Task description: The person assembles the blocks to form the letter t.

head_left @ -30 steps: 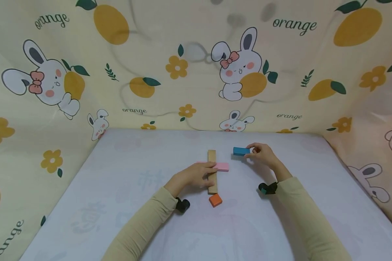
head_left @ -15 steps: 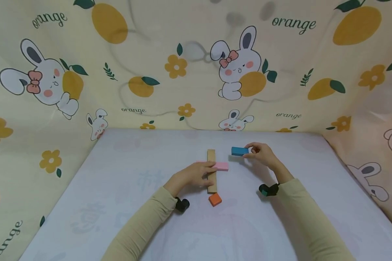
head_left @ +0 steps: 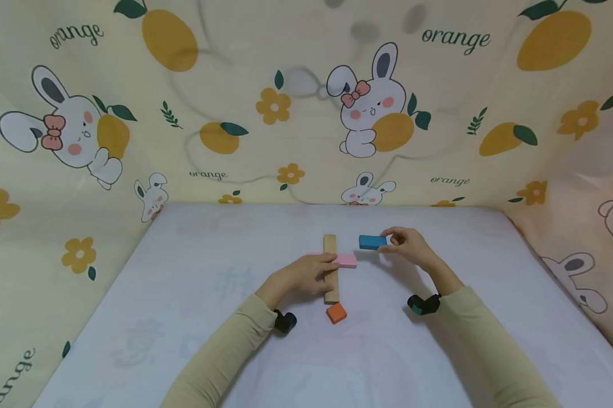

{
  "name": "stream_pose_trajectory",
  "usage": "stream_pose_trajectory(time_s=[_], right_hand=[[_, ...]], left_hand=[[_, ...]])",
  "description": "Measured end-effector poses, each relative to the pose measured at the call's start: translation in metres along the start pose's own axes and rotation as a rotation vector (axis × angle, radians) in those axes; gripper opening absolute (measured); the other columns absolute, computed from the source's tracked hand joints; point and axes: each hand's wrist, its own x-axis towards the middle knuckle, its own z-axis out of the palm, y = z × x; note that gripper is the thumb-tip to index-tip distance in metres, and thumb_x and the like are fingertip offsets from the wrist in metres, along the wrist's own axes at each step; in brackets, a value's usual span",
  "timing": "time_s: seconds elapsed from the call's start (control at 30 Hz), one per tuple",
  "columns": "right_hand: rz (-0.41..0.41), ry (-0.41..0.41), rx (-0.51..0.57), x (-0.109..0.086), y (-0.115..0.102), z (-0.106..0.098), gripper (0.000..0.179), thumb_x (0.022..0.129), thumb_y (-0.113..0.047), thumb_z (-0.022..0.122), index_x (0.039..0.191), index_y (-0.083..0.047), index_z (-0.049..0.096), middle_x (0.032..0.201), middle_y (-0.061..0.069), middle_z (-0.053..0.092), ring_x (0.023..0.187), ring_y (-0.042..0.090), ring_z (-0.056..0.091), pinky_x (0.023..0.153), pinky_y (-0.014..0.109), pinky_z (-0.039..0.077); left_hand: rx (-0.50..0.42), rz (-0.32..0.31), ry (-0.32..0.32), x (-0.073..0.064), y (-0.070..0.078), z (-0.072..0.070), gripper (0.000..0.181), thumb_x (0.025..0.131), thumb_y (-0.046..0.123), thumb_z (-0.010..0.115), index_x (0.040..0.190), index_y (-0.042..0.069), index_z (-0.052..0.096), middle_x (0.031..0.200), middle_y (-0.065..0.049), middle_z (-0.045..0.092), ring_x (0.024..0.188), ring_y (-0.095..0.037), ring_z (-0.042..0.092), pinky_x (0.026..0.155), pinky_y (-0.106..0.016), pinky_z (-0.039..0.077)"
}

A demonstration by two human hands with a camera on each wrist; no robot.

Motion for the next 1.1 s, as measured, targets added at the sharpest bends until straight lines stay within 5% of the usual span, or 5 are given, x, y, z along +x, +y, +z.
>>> stream_pose_trajectory(time_s=[1.1], right_hand=[[-0.037, -0.023, 0.009, -0.026, -0.004, 0.006, 0.041, 0.083, -0.022, 0.075, 0.116, -0.001, 0.062, 0.077, 0.0, 0.04, 0.072, 0.012, 0.038, 0.059, 0.023, 0.031]], left_hand=[[-0.009, 0.014, 0.019, -0.002, 0.001, -0.001, 0.056, 0.096, 0.038, 0.056, 0.146, 0.015, 0.043, 0.159, -0.003, 0.031, 0.149, -0.021, 0.028, 0.121, -0.039, 0.026]])
